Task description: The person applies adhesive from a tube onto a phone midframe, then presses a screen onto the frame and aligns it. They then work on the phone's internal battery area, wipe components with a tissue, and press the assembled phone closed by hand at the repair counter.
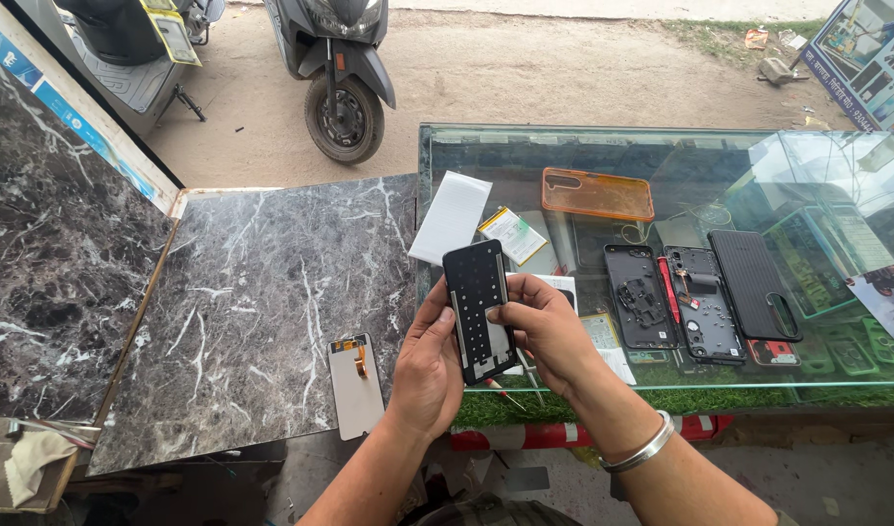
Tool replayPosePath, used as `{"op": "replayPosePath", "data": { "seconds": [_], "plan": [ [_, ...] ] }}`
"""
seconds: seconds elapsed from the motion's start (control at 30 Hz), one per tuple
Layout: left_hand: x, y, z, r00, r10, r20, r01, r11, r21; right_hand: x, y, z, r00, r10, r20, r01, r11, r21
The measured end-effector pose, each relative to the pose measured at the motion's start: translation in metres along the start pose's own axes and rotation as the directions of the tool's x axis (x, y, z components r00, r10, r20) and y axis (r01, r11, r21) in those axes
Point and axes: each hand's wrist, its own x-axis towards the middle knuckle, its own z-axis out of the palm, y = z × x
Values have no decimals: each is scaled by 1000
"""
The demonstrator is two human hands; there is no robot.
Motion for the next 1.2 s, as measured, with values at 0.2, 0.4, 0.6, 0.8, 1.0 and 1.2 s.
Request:
{"op": "replayPosePath", "data": {
  "seconds": [0.2, 0.4, 0.6, 0.8, 1.0, 1.2],
  "plan": [
    [2, 15, 8, 998, 15, -61, -11, 998, 67, -11, -12, 8, 998, 54, 34, -52, 997, -53],
    [3, 34, 1, 992, -126, -5, 124, 971, 205, -17, -16, 1, 994, 79, 81, -73, 994, -81],
    [5, 37, 6, 964, -230, -132, 263, 893, 366, -18, -10, -5, 989, 131, 66, -127, 990, -62],
    [3, 33, 10, 962, -170, -213, 254, 842, 475, -21, -3, -4, 990, 41, 137, -19, 987, -157],
    [3, 26, 10, 980, -98, -173, 174, 845, 506, -29, 0, -1, 987, 11, 157, 19, 983, -185],
    [1, 28, 12, 976, -155, -154, 208, 874, 440, -39, -7, 4, 978, -44, 206, 83, 980, -181]
  ]
}}
